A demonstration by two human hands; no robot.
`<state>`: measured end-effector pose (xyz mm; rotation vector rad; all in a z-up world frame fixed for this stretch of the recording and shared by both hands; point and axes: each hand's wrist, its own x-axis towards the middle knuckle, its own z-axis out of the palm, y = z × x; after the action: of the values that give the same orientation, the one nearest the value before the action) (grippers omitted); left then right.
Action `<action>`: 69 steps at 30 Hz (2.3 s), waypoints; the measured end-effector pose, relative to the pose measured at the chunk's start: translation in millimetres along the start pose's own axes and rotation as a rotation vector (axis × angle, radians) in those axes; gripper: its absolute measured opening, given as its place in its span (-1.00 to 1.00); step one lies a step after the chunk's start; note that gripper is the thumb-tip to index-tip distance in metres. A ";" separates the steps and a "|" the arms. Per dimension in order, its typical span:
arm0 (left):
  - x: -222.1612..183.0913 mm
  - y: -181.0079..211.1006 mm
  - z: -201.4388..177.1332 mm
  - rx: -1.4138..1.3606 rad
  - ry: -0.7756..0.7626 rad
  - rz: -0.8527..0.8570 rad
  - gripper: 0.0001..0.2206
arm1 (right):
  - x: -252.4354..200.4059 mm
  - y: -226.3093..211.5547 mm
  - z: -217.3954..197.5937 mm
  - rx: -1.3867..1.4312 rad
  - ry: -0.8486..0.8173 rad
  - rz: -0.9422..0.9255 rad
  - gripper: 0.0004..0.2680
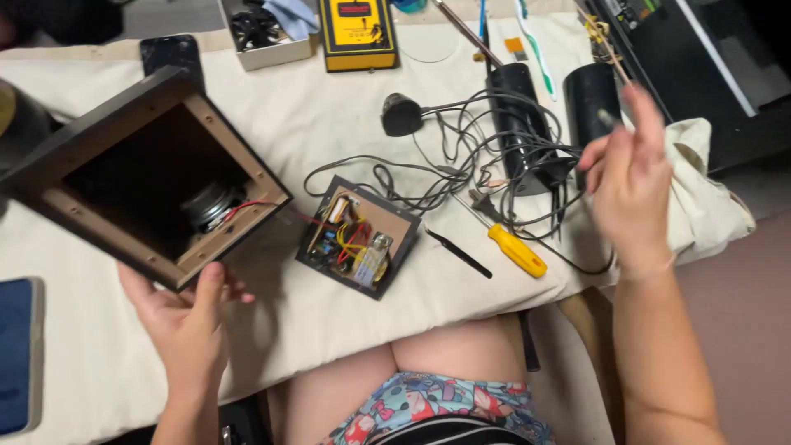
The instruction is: Cleaning the interior of a speaker housing and its components using a paintbrush to remove dust.
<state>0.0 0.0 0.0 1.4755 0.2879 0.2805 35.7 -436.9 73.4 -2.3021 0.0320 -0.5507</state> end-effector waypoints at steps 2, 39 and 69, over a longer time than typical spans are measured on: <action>-0.6 -3.6 5.8 0.005 0.014 0.039 -0.48 | 55.3 46.9 -16.4 -0.087 0.004 -0.009 -0.79; 13.6 -50.9 -11.0 -0.059 0.006 0.185 -0.12 | 209.5 263.6 64.2 -0.715 -0.075 0.013 -0.81; 13.0 -77.7 -11.3 0.379 -0.061 0.465 -0.06 | 56.7 -243.1 188.2 -0.167 -0.911 -1.003 -0.88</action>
<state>8.8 9.3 -78.6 1.9171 -0.0631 0.5760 127.8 -146.7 144.4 -2.3965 -1.5986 0.1100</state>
